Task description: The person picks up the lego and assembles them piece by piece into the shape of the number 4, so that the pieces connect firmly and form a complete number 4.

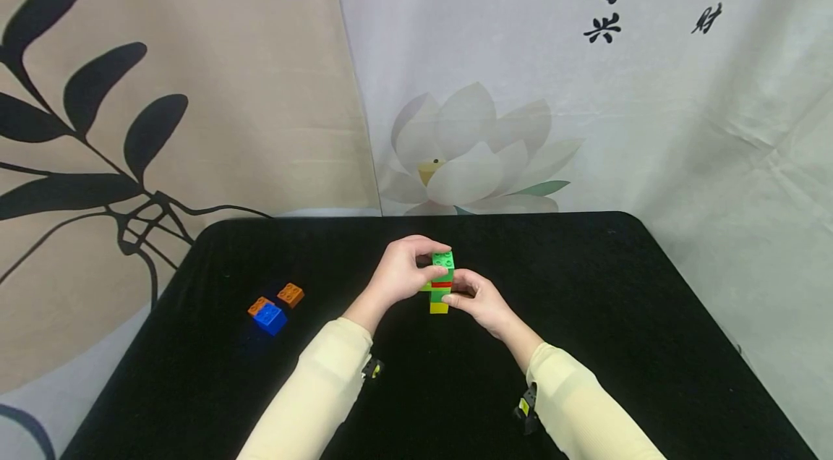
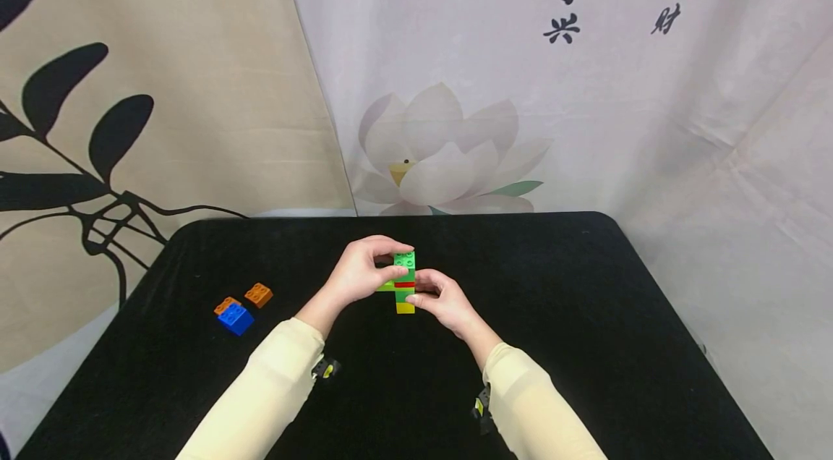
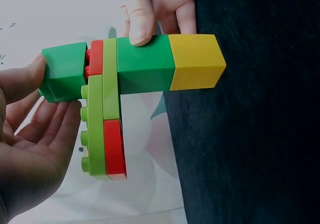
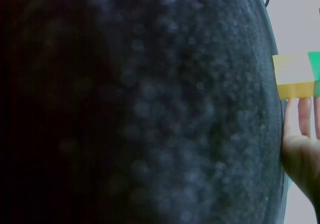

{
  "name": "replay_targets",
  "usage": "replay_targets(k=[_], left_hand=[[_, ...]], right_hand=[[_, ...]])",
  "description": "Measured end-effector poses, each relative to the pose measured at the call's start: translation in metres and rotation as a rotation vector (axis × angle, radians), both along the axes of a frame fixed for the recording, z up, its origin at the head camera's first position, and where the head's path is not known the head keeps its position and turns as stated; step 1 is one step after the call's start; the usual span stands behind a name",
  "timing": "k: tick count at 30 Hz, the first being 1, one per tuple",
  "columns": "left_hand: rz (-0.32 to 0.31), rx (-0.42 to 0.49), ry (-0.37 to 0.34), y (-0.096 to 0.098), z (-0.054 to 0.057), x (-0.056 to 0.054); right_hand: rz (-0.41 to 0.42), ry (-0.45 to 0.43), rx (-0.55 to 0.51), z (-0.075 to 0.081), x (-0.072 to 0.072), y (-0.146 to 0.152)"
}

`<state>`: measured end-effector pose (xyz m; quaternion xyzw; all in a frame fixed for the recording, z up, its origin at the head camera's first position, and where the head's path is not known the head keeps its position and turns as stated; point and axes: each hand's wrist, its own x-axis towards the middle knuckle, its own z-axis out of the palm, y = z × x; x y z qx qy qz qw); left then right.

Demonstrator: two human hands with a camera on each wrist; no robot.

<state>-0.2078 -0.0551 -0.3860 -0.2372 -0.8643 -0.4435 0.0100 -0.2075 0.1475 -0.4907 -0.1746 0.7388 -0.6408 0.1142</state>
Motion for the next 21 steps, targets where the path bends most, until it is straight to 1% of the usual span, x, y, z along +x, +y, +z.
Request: replay_targets(k=[8, 21], left_hand=[[0.01, 0.001, -0.037, -0.0002, 0.0022, 0.0008], [0.022, 0.025, -0.057, -0.0017, -0.0027, -0.0012]], right_hand=[[-0.002, 0.005, 0.002, -0.0007, -0.0001, -0.0007], [-0.006, -0.005, 0.009, -0.0008, -0.0009, -0.0011]])
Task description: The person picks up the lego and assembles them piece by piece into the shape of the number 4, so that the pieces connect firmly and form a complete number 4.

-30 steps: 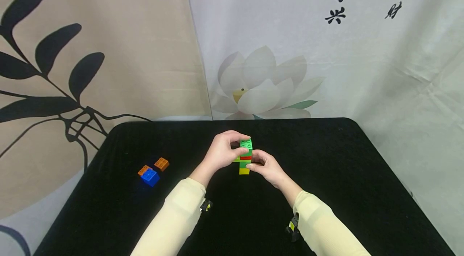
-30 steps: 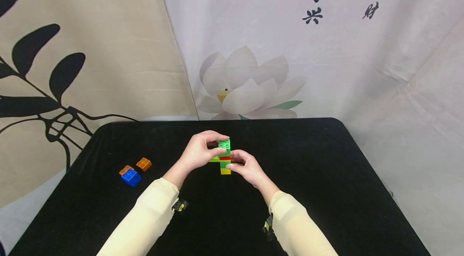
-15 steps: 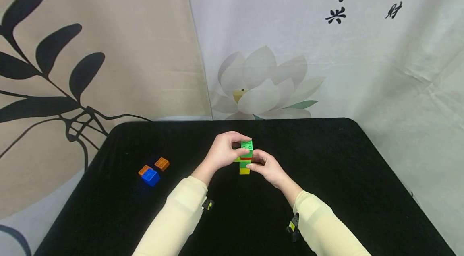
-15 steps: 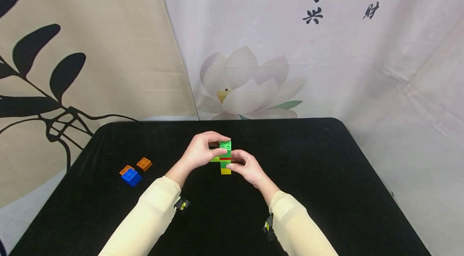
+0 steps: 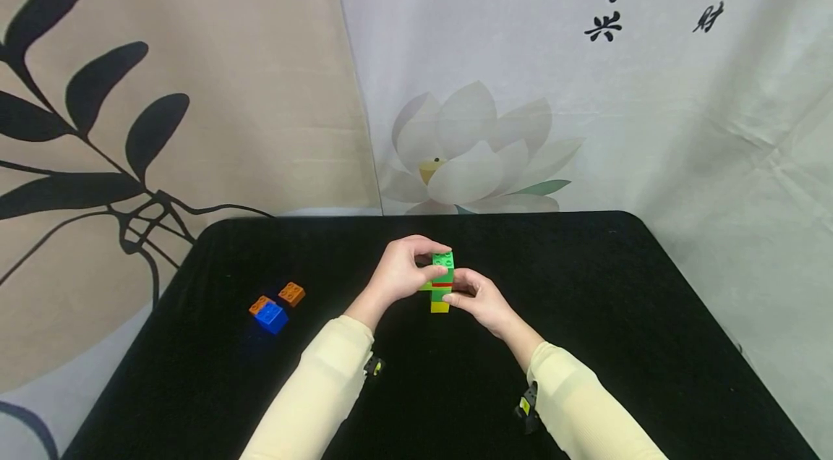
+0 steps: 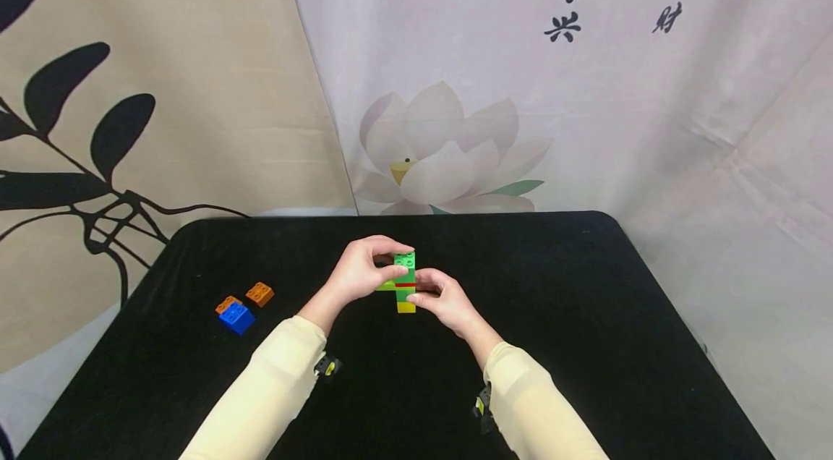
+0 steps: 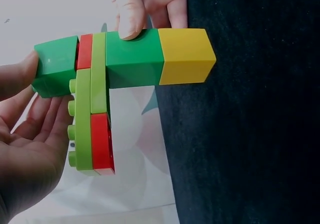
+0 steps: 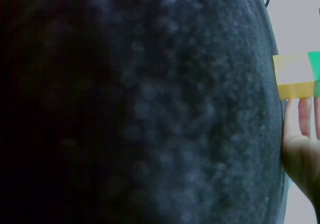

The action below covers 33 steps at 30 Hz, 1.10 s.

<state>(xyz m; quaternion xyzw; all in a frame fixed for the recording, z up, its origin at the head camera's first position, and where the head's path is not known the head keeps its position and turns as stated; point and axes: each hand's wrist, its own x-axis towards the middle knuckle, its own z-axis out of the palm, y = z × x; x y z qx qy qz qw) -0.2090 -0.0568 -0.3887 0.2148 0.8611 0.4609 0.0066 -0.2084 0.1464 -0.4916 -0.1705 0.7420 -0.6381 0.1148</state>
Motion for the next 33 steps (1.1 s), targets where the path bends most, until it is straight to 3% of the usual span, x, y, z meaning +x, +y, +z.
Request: replay_targets(k=[20, 33], left_hand=[[-0.015, 0.06, -0.046, -0.0017, -0.0055, -0.006], [-0.019, 0.055, -0.029, -0.0021, -0.0073, -0.0044]], right_hand=[[-0.002, -0.003, -0.009, 0.0023, 0.0021, 0.001], [0.005, 0.015, -0.007, -0.0022, 0.0011, 0.0009]])
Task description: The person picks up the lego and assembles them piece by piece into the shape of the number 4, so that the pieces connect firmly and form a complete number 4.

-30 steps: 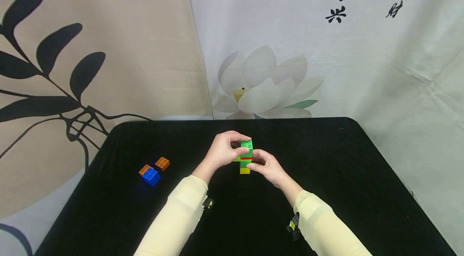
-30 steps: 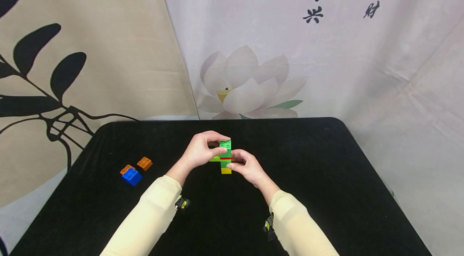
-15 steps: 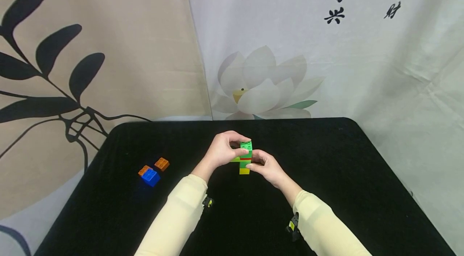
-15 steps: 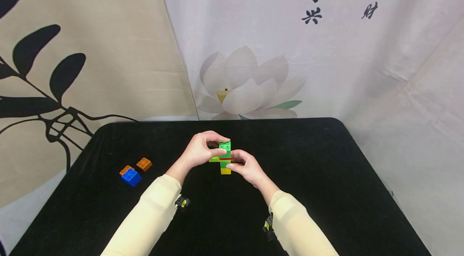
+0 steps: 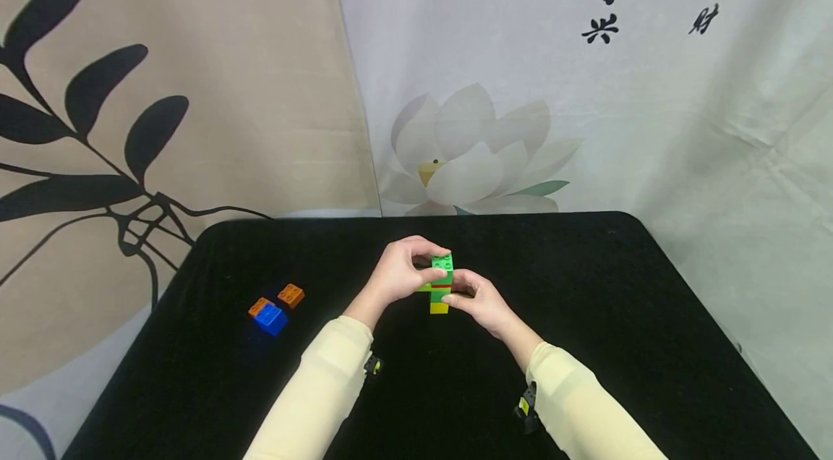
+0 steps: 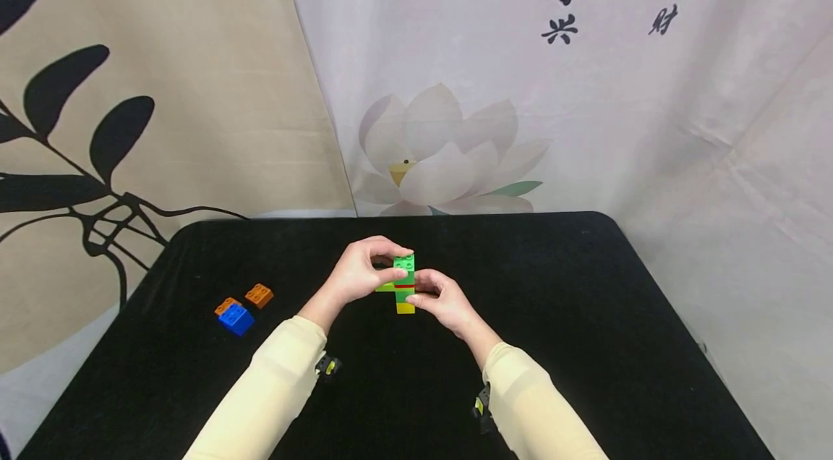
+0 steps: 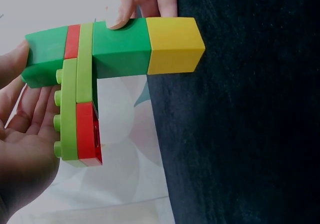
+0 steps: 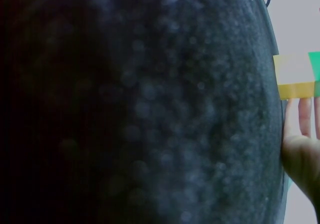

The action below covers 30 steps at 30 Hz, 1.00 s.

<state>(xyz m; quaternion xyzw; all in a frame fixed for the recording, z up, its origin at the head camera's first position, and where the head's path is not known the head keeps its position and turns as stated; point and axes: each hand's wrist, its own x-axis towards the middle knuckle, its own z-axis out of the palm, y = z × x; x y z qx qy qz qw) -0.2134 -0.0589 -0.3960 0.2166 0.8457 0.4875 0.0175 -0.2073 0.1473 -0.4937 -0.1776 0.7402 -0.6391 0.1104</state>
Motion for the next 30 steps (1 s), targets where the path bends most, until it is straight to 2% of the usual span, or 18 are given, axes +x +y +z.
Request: replay_targets(k=[11, 21, 30], left_hand=[[-0.024, 0.011, 0.016, -0.0017, -0.0043, -0.0012], [-0.034, -0.003, 0.06, -0.0016, -0.0046, 0.0007], [0.01, 0.011, 0.084, -0.005, -0.0071, 0.0068]], right_hand=[[0.003, 0.018, -0.003, -0.0011, 0.0003, -0.0001], [-0.005, 0.002, 0.014, -0.0001, -0.0016, 0.0001], [-0.004, 0.009, 0.009, -0.0009, -0.0012, 0.0003]])
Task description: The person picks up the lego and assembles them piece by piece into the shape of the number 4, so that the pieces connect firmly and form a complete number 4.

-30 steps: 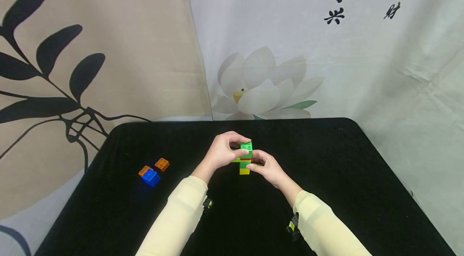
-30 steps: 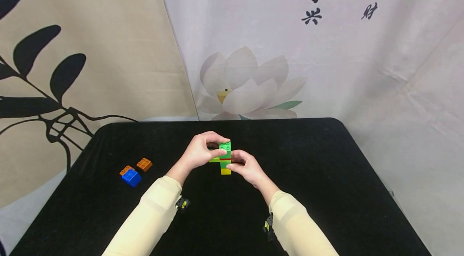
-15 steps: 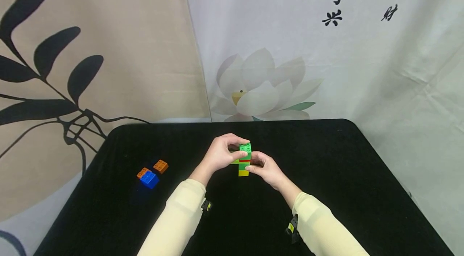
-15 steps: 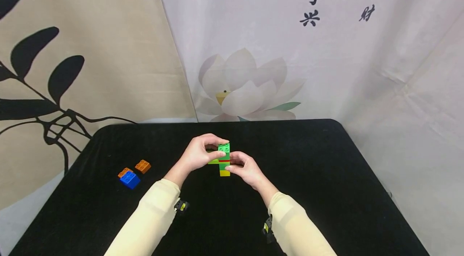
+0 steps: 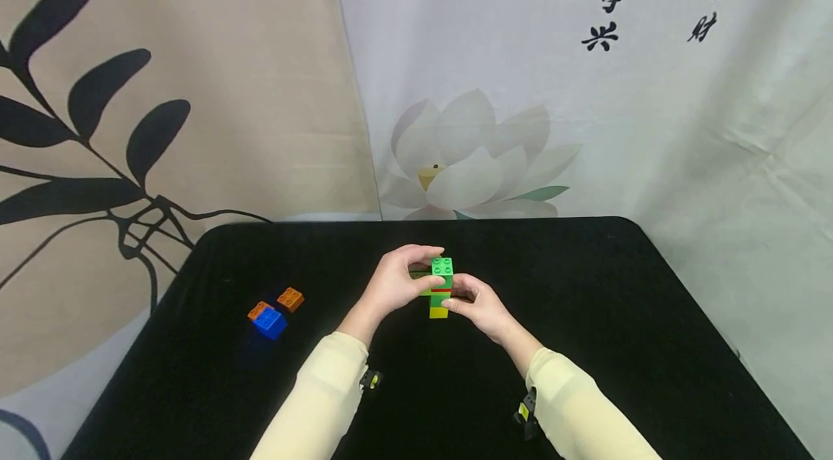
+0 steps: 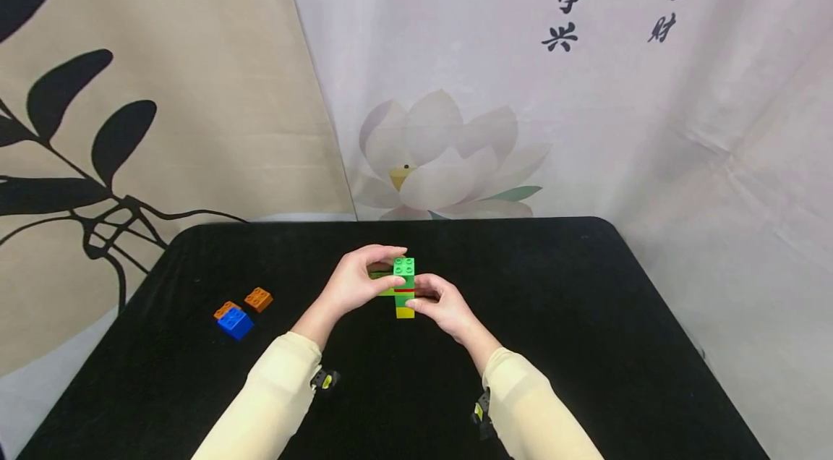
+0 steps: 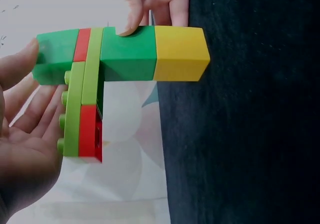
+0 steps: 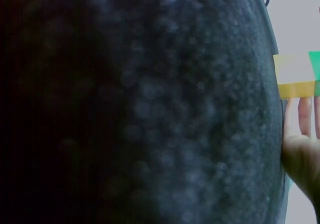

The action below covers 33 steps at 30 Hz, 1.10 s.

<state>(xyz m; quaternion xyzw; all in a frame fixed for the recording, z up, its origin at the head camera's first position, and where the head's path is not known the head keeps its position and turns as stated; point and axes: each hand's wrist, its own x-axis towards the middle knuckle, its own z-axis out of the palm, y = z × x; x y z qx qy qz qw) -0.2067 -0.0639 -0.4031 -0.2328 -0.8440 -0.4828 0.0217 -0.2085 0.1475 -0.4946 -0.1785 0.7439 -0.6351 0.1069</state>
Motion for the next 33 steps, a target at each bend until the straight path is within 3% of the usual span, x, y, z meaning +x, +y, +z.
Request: replay_targets(k=[6, 14, 24, 33], left_hand=[[0.079, 0.027, 0.059, -0.018, -0.004, 0.009], [0.116, 0.053, 0.069, -0.051, -0.007, 0.022], [0.171, 0.05, 0.029, -0.082, -0.004, 0.037], [0.2, 0.06, -0.005, -0.098, -0.007, 0.043]], right_hand=[[-0.006, 0.018, -0.008, -0.002, 0.0, -0.001], [-0.011, -0.01, -0.021, -0.001, 0.0, -0.001], [-0.011, -0.036, -0.045, 0.001, 0.001, -0.002], [0.0, -0.055, -0.056, 0.003, 0.002, -0.002]])
